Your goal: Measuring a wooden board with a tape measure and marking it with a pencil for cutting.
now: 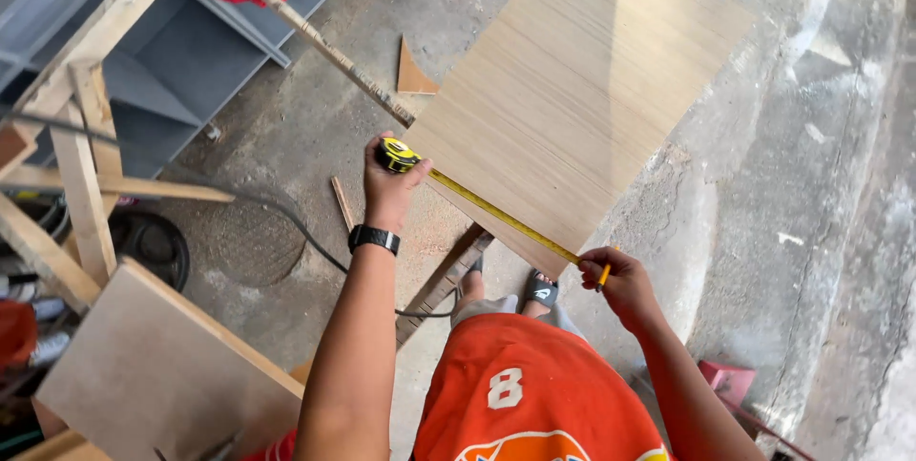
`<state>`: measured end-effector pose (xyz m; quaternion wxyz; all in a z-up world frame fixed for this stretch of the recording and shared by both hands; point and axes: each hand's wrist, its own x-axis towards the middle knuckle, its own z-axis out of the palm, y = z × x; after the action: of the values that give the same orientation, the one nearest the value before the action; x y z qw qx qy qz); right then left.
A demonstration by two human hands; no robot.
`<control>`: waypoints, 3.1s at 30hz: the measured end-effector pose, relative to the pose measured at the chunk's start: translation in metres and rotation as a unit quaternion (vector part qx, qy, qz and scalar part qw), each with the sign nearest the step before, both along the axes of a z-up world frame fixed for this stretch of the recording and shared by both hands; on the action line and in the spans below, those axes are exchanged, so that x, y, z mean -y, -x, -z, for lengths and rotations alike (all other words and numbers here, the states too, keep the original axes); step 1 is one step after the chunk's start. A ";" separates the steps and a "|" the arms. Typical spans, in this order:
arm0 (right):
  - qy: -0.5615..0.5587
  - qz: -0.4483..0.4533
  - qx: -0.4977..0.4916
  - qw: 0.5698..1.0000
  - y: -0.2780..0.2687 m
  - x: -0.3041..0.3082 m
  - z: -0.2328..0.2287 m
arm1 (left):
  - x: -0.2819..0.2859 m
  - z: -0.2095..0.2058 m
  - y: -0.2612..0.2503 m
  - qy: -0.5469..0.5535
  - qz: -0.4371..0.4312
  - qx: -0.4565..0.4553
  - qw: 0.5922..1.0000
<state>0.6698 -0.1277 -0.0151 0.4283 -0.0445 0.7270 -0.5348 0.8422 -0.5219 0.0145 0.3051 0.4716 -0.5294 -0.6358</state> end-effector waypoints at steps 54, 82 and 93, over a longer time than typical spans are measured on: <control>-0.129 0.297 -0.013 0.946 -0.072 0.007 0.037 | 0.033 0.099 -0.040 0.040 0.037 0.082 0.995; -0.201 0.282 0.072 0.935 -0.035 0.014 0.138 | -0.121 -0.115 0.007 0.145 0.141 -0.068 0.977; -0.190 0.309 0.093 0.927 -0.037 -0.008 0.114 | -0.108 -0.077 0.004 0.059 0.106 -0.053 0.991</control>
<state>0.7067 -0.1194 -0.1293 0.3081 0.3142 0.7495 -0.4946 0.8378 -0.4137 0.0919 0.2911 0.3596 -0.5957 -0.6565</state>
